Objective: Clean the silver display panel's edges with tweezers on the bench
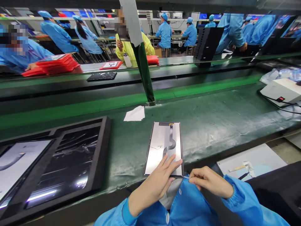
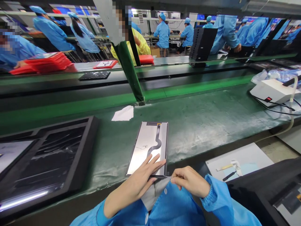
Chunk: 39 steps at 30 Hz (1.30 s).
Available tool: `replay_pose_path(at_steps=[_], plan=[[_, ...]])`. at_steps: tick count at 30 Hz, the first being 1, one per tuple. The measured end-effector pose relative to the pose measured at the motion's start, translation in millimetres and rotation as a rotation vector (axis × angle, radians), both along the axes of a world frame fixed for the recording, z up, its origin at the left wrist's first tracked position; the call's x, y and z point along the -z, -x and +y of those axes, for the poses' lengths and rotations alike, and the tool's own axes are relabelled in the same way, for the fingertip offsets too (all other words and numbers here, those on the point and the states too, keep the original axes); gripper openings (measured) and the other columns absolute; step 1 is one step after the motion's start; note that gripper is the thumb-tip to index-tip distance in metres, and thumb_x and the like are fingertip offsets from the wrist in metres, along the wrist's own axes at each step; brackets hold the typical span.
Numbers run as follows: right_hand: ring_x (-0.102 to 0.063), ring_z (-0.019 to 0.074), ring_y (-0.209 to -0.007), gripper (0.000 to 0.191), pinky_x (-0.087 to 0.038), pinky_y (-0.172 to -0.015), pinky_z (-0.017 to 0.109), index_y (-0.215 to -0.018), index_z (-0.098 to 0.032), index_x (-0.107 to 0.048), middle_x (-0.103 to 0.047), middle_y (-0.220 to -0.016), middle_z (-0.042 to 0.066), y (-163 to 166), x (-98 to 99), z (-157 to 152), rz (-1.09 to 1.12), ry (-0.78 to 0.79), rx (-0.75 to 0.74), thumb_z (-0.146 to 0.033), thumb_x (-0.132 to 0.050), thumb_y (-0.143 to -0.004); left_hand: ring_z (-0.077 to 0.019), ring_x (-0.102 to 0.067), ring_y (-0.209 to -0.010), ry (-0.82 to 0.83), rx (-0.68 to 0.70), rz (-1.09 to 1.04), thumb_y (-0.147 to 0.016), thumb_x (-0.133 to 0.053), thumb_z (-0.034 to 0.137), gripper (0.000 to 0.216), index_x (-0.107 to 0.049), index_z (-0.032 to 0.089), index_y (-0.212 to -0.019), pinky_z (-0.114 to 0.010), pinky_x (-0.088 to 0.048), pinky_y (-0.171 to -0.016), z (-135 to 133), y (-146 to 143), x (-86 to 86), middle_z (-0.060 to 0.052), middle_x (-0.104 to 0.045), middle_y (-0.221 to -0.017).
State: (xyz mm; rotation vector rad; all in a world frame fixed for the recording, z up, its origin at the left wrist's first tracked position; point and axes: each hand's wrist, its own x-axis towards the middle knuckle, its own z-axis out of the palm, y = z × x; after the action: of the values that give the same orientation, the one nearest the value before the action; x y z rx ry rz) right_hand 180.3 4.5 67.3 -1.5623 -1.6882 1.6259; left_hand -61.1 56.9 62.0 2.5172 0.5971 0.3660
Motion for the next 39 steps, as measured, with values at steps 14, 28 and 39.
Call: replay_pose_path(at_steps=[14,28,39], plan=[[-0.038,0.0118,-0.053,0.034,-0.027,-0.051,0.024,-0.072,-0.021,-0.053,-0.039,-0.054,-0.007,0.2,2.0,-4.6,-0.073,-0.077,-0.005,-0.05,-0.052,-0.09,-0.0242,-0.024,-0.148,-0.008,0.002,0.005,-0.099,-0.037,0.008,0.062,-0.013,0.022,-0.155,-0.053,-0.025,-0.12,0.4,0.4,-0.1,-0.008,-0.041,-0.155],[-0.034,0.008,-0.037,0.042,-0.027,-0.041,0.021,-0.075,-0.023,-0.049,-0.049,-0.053,-0.007,1.3,3.6,-8.5,0.086,0.077,0.047,-0.062,-0.047,-0.09,-0.0235,-0.024,-0.148,-0.041,0.012,-0.004,-0.099,-0.038,0.007,0.063,-0.013,0.021,-0.155,-0.053,-0.026,-0.12,0.6,-0.3,0.8,-0.008,-0.044,-0.153],[-0.034,0.0106,-0.05,0.053,-0.027,-0.047,0.023,-0.068,-0.021,-0.05,-0.036,-0.052,-0.007,2.8,5.9,-6.8,0.055,0.017,0.043,-0.071,-0.051,-0.084,-0.0245,-0.025,-0.148,-0.033,0.017,-0.003,-0.098,-0.038,0.007,0.065,-0.009,0.022,-0.155,-0.054,-0.024,-0.12,0.9,-0.2,0.3,-0.009,-0.044,-0.153]])
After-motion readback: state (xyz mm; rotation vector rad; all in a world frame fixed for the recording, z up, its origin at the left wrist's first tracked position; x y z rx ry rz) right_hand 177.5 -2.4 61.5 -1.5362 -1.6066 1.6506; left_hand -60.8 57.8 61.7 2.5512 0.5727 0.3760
